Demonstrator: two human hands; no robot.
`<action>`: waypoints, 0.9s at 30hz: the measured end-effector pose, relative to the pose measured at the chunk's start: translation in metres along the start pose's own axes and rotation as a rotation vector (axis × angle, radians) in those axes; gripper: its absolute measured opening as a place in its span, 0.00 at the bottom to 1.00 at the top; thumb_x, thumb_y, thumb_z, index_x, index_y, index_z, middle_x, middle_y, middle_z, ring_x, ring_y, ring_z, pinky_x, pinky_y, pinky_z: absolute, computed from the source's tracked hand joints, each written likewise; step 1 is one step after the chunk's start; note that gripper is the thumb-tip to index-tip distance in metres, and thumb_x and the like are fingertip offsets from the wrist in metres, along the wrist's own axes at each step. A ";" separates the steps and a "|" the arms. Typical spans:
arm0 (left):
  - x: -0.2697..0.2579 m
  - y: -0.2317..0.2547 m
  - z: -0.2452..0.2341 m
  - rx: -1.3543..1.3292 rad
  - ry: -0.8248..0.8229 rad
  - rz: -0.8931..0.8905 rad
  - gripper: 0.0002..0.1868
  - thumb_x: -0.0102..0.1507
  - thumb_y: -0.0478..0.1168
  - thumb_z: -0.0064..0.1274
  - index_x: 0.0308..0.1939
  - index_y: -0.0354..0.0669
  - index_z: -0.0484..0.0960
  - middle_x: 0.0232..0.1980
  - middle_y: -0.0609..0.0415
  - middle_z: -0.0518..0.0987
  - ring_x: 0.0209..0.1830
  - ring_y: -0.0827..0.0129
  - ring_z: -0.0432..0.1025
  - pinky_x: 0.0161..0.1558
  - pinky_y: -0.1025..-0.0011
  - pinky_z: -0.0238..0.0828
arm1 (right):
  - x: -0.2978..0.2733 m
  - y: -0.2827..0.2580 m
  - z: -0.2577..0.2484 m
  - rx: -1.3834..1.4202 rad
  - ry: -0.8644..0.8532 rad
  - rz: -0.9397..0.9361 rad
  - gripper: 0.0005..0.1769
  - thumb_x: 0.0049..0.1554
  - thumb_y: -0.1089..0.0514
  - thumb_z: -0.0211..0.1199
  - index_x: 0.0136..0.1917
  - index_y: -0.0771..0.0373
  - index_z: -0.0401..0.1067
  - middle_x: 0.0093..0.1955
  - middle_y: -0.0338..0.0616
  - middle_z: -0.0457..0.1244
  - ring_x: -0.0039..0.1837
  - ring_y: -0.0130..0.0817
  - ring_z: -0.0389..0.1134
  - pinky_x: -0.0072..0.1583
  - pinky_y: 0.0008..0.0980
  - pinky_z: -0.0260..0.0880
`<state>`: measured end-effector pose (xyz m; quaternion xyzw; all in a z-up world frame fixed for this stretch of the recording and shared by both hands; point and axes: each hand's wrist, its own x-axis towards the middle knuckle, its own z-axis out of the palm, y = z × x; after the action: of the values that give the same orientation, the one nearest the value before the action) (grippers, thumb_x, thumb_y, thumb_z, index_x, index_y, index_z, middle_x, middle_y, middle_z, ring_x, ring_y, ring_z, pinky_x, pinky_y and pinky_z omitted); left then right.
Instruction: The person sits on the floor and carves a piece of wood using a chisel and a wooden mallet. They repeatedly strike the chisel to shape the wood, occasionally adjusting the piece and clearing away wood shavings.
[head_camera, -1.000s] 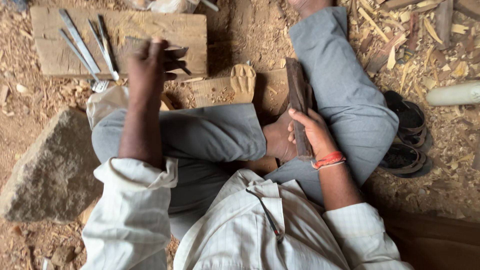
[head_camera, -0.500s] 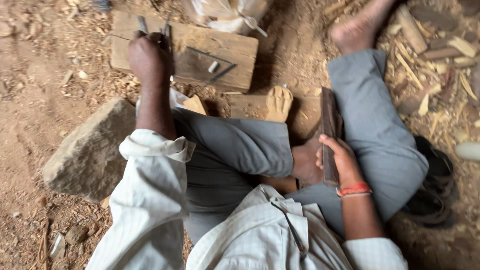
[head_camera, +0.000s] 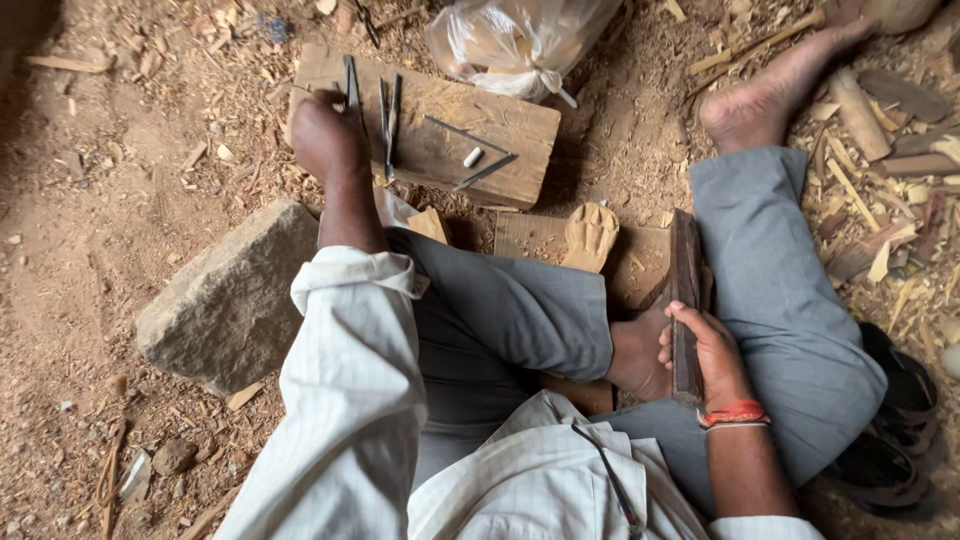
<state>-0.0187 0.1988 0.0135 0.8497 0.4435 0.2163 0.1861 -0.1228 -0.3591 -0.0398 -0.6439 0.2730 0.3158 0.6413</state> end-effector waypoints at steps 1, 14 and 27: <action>0.001 0.000 0.001 0.004 0.032 0.018 0.11 0.54 0.38 0.67 0.40 0.54 0.90 0.42 0.53 0.85 0.37 0.60 0.80 0.37 0.62 0.76 | 0.001 0.001 -0.001 -0.002 0.001 0.000 0.20 0.57 0.40 0.63 0.52 0.58 0.73 0.33 0.41 0.65 0.30 0.32 0.66 0.33 0.30 0.65; 0.005 -0.020 0.057 0.342 -0.089 0.270 0.15 0.56 0.49 0.62 0.28 0.39 0.85 0.29 0.39 0.82 0.28 0.46 0.78 0.28 0.53 0.74 | -0.019 -0.008 0.018 0.128 0.064 0.022 0.19 0.53 0.44 0.69 0.52 0.57 0.74 0.33 0.37 0.65 0.32 0.27 0.67 0.34 0.29 0.69; 0.029 -0.042 0.076 0.376 0.176 0.494 0.08 0.55 0.38 0.65 0.27 0.38 0.82 0.26 0.45 0.81 0.20 0.59 0.76 0.21 0.61 0.73 | -0.022 -0.029 0.026 0.034 0.027 0.014 0.19 0.55 0.42 0.65 0.51 0.58 0.73 0.32 0.40 0.66 0.28 0.30 0.67 0.31 0.28 0.65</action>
<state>0.0087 0.2363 -0.0652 0.9291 0.2706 0.2417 -0.0715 -0.1166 -0.3331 -0.0036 -0.6351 0.2916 0.3066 0.6462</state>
